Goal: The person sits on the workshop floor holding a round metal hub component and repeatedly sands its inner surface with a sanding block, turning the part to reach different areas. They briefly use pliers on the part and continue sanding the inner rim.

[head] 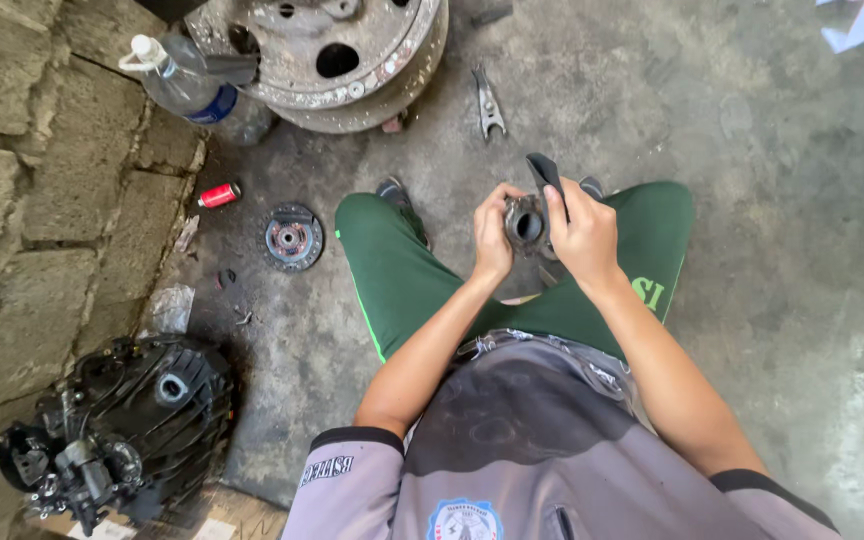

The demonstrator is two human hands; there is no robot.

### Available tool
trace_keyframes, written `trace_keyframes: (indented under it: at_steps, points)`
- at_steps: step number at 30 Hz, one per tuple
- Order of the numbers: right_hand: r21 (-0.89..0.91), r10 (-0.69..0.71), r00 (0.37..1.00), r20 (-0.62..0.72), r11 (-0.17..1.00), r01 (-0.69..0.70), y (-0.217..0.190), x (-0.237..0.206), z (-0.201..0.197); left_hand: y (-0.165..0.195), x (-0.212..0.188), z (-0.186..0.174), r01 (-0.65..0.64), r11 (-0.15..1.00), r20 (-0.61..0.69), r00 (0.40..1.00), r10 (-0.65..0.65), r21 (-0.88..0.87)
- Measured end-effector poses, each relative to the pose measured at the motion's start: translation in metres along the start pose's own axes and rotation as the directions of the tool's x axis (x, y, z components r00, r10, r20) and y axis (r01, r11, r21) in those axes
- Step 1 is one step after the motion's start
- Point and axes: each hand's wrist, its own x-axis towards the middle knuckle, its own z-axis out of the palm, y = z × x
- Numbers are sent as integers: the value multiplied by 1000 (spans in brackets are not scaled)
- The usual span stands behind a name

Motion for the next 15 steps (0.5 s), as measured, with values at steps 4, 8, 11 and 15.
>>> trace_keyframes:
  at_steps: [4, 8, 11, 15]
  points:
    - [-32, -127, 990, -61, 992, 126, 15, 4, 4, -5, -2, -4, -21, 994, -24, 1000, 19, -104]
    - [-52, 213, 970, -116, 974, -220, 40, 21, -8, 0, -8, -1, 84, 961, 62, 996, -70, -265]
    - [213, 359, 928, -98, 919, -332, 46, 29, -18, 8, -9, 2, 126, 860, 178, 983, -41, -495]
    - [571, 383, 921, 73, 741, -353, 33, 12, -26, 19, -10, 4, 177, 806, 218, 974, -61, -565]
